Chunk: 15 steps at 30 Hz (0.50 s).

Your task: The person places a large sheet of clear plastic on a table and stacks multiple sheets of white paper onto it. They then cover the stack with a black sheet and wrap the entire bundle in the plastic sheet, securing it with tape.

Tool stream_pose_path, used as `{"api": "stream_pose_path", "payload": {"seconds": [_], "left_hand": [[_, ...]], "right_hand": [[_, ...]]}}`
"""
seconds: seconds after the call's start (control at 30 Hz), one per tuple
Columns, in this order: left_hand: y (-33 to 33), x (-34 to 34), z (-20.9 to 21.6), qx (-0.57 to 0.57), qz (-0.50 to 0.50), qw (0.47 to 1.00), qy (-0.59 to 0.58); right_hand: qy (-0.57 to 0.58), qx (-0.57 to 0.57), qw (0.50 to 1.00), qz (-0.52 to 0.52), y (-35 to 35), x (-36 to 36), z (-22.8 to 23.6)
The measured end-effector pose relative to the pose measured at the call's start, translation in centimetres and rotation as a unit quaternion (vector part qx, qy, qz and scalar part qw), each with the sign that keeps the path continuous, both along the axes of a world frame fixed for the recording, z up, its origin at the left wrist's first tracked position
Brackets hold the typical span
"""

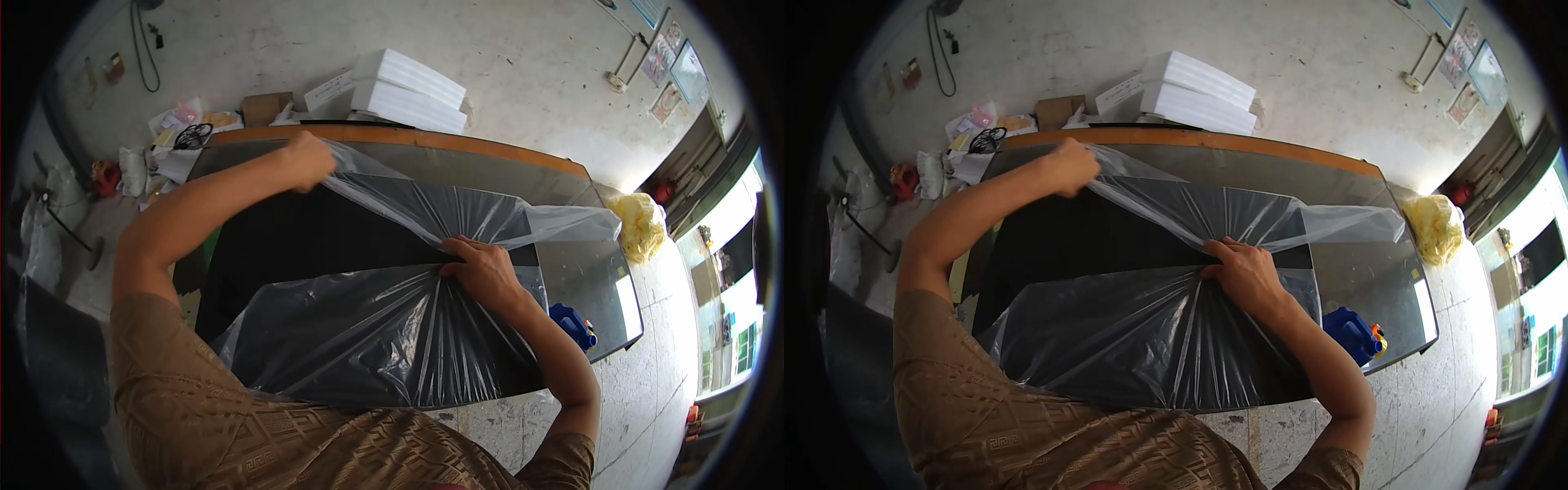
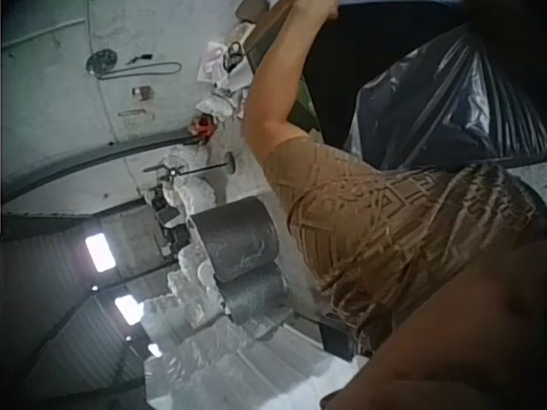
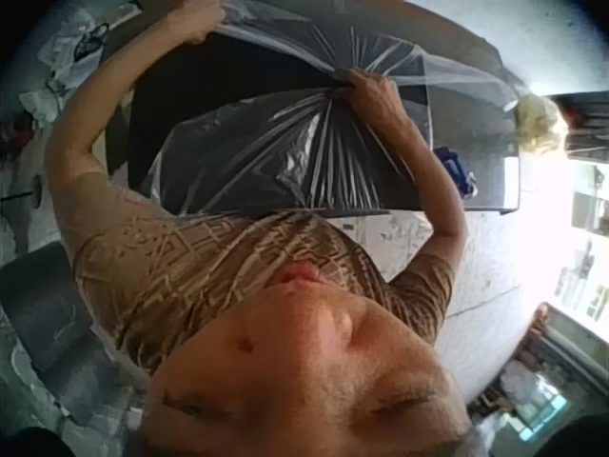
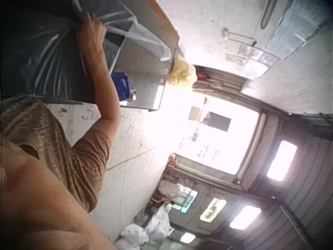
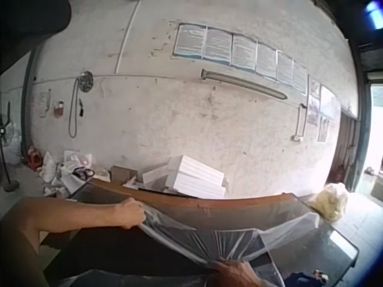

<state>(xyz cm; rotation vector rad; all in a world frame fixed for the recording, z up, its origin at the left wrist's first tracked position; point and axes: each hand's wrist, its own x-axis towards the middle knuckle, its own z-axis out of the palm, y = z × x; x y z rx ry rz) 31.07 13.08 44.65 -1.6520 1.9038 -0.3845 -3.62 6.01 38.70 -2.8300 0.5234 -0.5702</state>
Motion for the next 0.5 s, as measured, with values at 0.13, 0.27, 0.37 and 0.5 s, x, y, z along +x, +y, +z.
{"api": "stream_pose_path", "payload": {"seconds": [0.13,0.27,0.37,0.5], "left_hand": [[11.8,11.0,-0.6,-0.177,0.052,0.983,-0.012],[26.9,13.0,0.1,-0.08,0.462,0.875,-0.12],[29.7,3.9,4.8,-0.291,0.362,0.866,0.186],[28.2,-9.8,5.5,-0.086,0.166,0.844,0.503]], "right_hand": [[0.019,0.054,0.997,-0.053,0.4,0.1,1.6],[0.002,0.049,0.999,-0.024,0.3,0.6,1.4],[0.034,0.036,0.999,-0.021,0.4,0.9,2.0],[0.058,0.002,0.998,-0.016,0.4,1.4,2.5]]}}
